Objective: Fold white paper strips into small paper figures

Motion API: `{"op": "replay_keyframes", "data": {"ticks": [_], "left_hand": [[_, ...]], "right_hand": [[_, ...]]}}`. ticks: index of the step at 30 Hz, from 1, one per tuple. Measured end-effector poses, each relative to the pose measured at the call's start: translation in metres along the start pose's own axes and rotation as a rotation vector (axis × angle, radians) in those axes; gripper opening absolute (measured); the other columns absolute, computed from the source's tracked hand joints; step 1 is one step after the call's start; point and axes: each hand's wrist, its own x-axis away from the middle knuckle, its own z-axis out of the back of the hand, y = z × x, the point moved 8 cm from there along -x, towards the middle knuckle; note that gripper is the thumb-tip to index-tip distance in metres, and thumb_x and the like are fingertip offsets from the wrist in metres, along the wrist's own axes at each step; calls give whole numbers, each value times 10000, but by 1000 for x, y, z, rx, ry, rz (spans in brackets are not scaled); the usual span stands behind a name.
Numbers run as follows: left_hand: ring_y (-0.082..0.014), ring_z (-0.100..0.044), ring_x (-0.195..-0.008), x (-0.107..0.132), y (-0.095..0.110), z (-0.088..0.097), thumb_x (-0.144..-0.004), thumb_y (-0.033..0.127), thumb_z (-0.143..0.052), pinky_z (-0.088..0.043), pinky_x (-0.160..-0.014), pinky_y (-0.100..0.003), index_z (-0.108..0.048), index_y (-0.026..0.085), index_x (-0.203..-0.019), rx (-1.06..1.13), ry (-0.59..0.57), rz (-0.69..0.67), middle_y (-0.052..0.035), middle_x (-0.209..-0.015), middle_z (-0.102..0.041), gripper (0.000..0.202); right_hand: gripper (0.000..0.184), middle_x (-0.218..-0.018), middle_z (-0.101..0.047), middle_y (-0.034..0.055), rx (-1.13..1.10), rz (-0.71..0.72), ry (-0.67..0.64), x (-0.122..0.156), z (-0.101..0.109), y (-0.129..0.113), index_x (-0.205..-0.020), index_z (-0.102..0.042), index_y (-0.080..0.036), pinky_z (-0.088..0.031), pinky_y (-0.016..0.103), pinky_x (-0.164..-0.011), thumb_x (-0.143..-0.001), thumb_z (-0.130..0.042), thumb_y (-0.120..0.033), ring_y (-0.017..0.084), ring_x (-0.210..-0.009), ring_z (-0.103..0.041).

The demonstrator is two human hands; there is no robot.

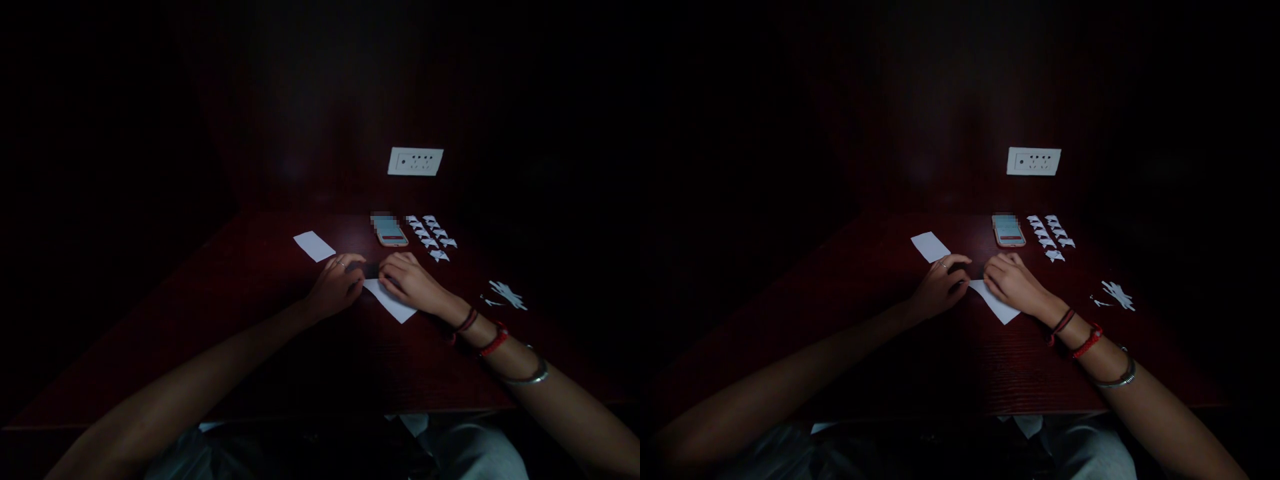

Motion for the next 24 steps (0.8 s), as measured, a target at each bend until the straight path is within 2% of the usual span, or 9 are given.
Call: {"op": "replay_keyframes", "data": {"ticks": [10,13,16,18,20,24], "left_hand": [[-197,-401,-1037,0,-13,1,-759,156,-425,-347,-838,-379,-509,174,-762,-6,10,51,-55,-1141,-410,85],[-193,-414,-1023,1,-25,3,-752,135,-423,-360,-825,-359,-502,164,-738,-11,34,78,-62,-1126,-417,85],[-197,-434,-996,4,-41,8,-749,139,-433,-366,-820,-353,-497,151,-721,-29,91,163,-77,-1078,-437,71],[-194,-442,-985,5,-43,10,-768,153,-418,-366,-822,-356,-505,152,-762,-35,103,176,-79,-1069,-446,86],[-184,-436,-1004,3,-32,7,-793,164,-392,-357,-841,-356,-509,163,-836,-24,66,99,-69,-1086,-456,125],[-166,-375,-1109,3,8,-4,-808,179,-384,-309,-912,-351,-472,206,-1040,38,-116,-215,-36,-1185,-441,250]], "right_hand": [[192,-784,-532,65,17,-31,-7,6,5,17,-765,-506,-166,-297,340,-761,-817,-334,-233,183,-794,-456],[168,-799,-528,70,18,-74,7,11,9,31,-766,-502,-164,-310,341,-761,-806,-356,-235,188,-812,-456],[159,-792,-525,71,-41,-134,20,17,11,46,-739,-500,-160,-346,316,-725,-800,-370,-228,176,-781,-469],[169,-760,-531,62,-139,-153,4,19,7,50,-734,-505,-159,-373,283,-680,-805,-368,-229,155,-729,-485],[178,-728,-547,47,-239,-172,-21,18,-2,50,-746,-514,-159,-387,251,-632,-810,-369,-239,133,-672,-500],[176,-690,-580,20,-331,-203,-52,13,-21,43,-765,-539,-160,-388,224,-589,-804,-381,-228,111,-617,-523]]}}
